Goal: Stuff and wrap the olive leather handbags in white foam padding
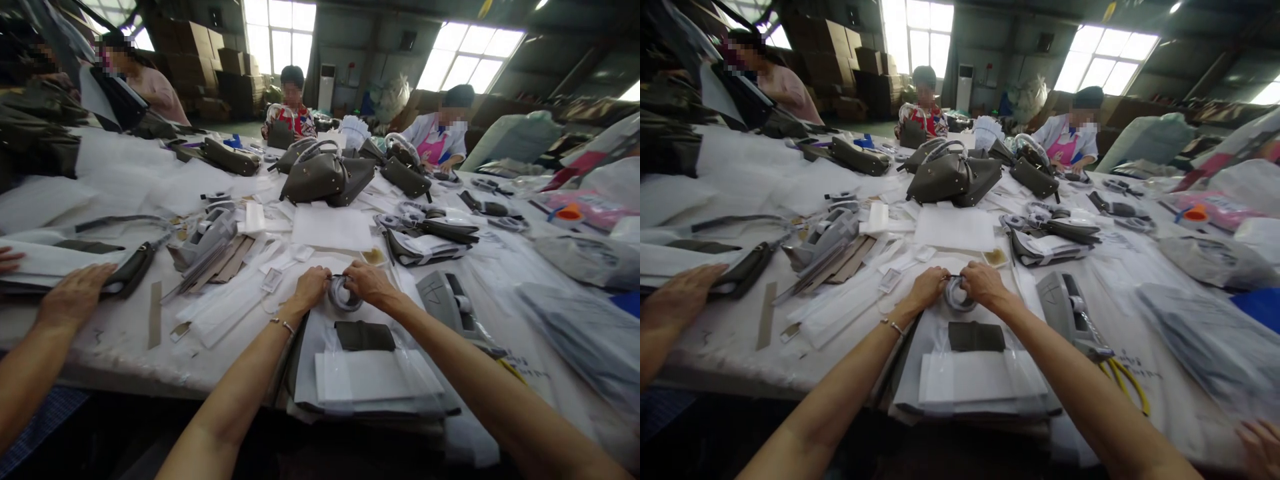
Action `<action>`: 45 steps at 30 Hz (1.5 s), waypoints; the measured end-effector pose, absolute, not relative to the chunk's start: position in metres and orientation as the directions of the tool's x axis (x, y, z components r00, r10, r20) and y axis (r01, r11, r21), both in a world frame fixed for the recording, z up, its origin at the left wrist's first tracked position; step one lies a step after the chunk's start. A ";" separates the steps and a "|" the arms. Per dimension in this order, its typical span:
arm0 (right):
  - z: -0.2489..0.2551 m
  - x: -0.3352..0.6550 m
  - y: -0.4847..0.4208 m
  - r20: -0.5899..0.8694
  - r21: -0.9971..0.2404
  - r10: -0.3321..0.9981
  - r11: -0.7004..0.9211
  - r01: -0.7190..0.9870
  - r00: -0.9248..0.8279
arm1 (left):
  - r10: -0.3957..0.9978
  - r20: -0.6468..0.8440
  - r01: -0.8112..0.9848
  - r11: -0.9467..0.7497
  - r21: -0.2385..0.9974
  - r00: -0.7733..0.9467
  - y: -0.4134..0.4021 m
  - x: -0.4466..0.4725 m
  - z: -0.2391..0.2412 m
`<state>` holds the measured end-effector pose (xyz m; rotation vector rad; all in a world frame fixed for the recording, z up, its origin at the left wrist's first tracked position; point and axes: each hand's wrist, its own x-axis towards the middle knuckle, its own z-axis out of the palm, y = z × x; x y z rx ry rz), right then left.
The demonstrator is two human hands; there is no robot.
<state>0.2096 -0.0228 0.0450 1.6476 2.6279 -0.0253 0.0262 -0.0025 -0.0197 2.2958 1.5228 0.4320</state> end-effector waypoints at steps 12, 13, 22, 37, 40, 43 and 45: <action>0.006 0.201 -0.007 -0.068 -0.152 0.929 0.351 0.924 -0.364 | 0.917 0.041 0.754 -0.351 0.556 0.397 0.007 0.015 -0.027; 0.006 0.202 -0.006 -0.070 -0.161 0.927 0.355 0.921 -0.369 | 0.916 0.030 0.759 -0.348 0.550 0.399 0.006 0.015 -0.025; 0.008 0.197 -0.008 -0.047 -0.212 0.944 0.309 0.927 -0.325 | 0.926 -0.055 0.882 -0.336 0.330 0.374 -0.002 0.043 0.001; 0.039 0.326 -0.015 0.029 -0.077 1.000 0.014 0.997 -0.011 | 0.944 -0.038 0.916 -0.308 0.258 0.328 -0.011 0.050 0.001; 0.023 0.307 0.003 0.053 -0.054 0.996 0.074 0.996 -0.071 | 0.944 -0.034 0.920 -0.311 0.239 0.328 -0.013 0.050 0.003; 0.010 0.292 0.023 0.016 -0.048 0.997 0.074 0.996 -0.073 | 0.944 -0.039 0.925 -0.311 0.220 0.327 -0.015 0.050 0.004; 0.006 0.287 0.032 -0.010 -0.052 0.998 0.066 0.996 -0.066 | 0.945 -0.046 0.928 -0.308 0.209 0.324 -0.016 0.051 0.004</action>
